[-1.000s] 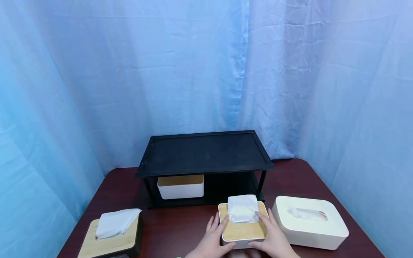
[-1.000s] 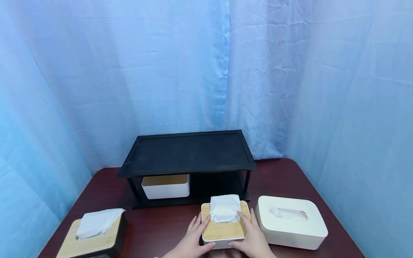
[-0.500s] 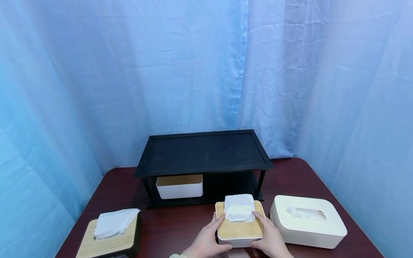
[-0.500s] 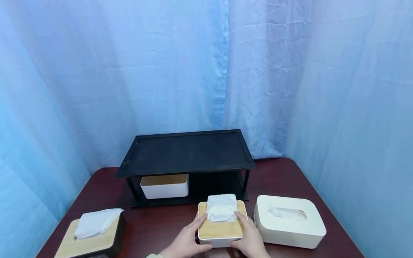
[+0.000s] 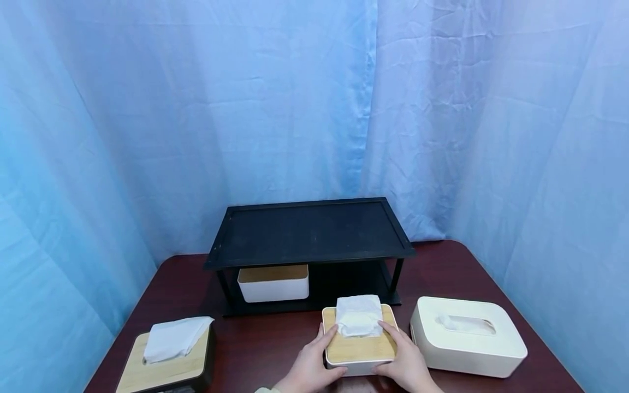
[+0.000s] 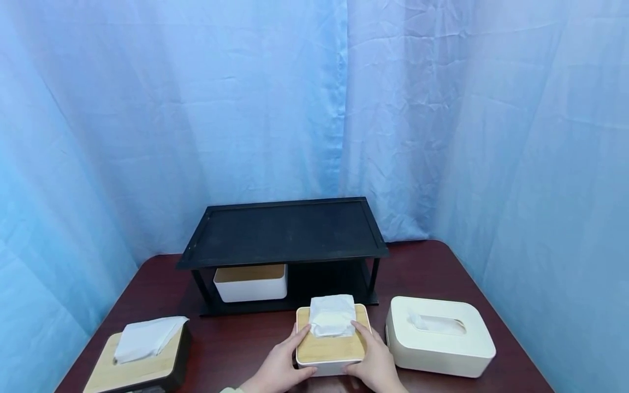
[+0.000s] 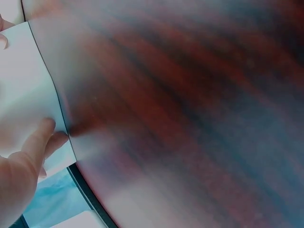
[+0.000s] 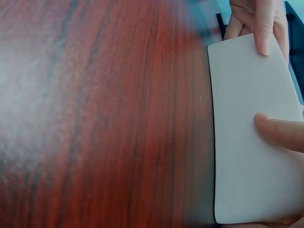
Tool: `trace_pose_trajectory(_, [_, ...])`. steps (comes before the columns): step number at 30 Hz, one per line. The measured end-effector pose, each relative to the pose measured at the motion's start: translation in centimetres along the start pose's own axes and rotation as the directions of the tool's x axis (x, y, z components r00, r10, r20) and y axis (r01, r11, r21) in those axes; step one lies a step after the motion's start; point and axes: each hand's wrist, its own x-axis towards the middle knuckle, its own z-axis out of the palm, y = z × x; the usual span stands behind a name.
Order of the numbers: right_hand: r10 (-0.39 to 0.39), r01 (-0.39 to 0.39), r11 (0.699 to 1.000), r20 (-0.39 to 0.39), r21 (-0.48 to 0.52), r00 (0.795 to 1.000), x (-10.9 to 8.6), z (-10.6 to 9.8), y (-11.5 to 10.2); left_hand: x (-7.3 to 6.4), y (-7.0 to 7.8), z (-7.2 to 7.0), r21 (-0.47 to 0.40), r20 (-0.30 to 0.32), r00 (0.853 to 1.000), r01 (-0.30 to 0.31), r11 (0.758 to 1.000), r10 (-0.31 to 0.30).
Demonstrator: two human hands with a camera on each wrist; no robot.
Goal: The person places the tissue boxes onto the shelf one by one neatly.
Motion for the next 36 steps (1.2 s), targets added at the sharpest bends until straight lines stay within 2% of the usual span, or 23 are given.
trace_pose_trajectory(4, [-0.023,0.023,1.0,-0.015,-0.003,1.0,0.3,0.1,-0.1,0.0,0.1,0.0,-0.001,-0.024,1.0,0.011,1.0,-0.011])
trace_pose_trajectory(10, [-0.082,0.082,0.996,-0.043,0.019,0.996,0.8,0.2,-0.5,0.1,0.3,-0.2,-0.067,-0.063,0.996,0.054,0.996,-0.058])
trace_pose_trajectory(18, [-0.136,0.143,0.987,-0.092,0.075,0.986,3.0,0.2,-1.1,1.2,0.2,-1.2,0.02,-0.179,0.984,-0.016,1.0,0.019])
trace_pose_trajectory(25, [-0.15,0.16,0.983,-0.107,0.089,0.983,4.5,0.8,-0.5,2.8,-0.1,-1.4,0.017,-0.157,0.987,-0.015,1.0,0.017])
trace_pose_trajectory(29, [-0.137,0.147,0.983,-0.086,0.111,0.987,5.0,1.0,0.0,3.4,-0.3,-1.3,0.043,-0.173,0.984,-0.029,0.999,0.036])
trace_pose_trajectory(36, [-0.117,0.123,0.985,-0.055,0.118,0.992,5.9,1.1,0.3,4.1,-0.7,-0.9,0.031,-0.193,0.98,-0.032,0.999,0.037])
